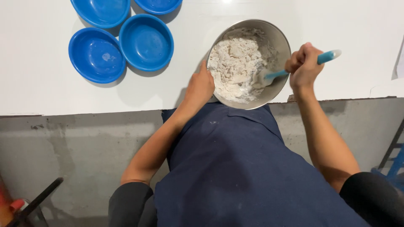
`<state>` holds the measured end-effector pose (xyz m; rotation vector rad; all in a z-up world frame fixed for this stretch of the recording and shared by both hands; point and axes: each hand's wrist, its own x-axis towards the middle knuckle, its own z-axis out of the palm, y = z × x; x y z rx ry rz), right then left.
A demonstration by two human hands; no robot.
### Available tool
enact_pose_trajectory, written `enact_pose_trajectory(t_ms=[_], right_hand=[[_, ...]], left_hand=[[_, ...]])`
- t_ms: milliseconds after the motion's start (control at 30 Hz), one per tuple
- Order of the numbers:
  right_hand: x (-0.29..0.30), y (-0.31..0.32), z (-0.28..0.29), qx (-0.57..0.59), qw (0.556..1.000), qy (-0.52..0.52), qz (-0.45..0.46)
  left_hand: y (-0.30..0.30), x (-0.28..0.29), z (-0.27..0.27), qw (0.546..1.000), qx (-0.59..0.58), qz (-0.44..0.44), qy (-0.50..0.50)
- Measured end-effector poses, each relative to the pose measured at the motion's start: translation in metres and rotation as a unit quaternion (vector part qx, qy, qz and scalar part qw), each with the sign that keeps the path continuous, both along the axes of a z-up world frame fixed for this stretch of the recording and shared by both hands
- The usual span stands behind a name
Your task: Pour liquids and sugar into a bowl of flour and mix with a spatula.
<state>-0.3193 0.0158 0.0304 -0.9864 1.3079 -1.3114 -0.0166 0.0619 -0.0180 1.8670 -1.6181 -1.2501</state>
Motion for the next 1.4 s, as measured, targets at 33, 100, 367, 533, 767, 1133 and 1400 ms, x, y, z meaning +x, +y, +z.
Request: enact_pose_trajectory(t_ms=[33,100,367,533,767,1133,1400], right_hand=[[0.007,0.006,-0.001,0.002,1.000,0.000,0.000],[0.020,0.013,-0.002,0.069,0.993,-0.089,-0.033],[0.044,0.010,-0.043,0.138,0.928,-0.277,-0.208],[0.015,-0.014,-0.008,0.092,0.942,-0.262,-0.187],[-0.009,-0.013,0.002,0.081,0.995,-0.035,-0.050],[0.082,0.009,-0.010,0.134,0.954,-0.191,-0.191],[0.015,-0.039,0.045,0.036,0.999,-0.003,-0.026]], left_hand=[[0.003,0.001,0.000,1.000,0.002,0.000,0.000],[0.003,0.001,-0.001,1.000,0.004,0.006,0.017],[0.001,0.011,0.047,0.980,0.174,0.019,0.094],[0.010,0.018,0.041,0.973,0.199,-0.041,0.110],[-0.025,0.026,0.053,0.967,0.240,-0.005,0.089],[-0.008,0.019,0.074,0.979,0.186,-0.004,0.080],[-0.005,0.037,0.006,0.996,0.047,-0.067,-0.032]])
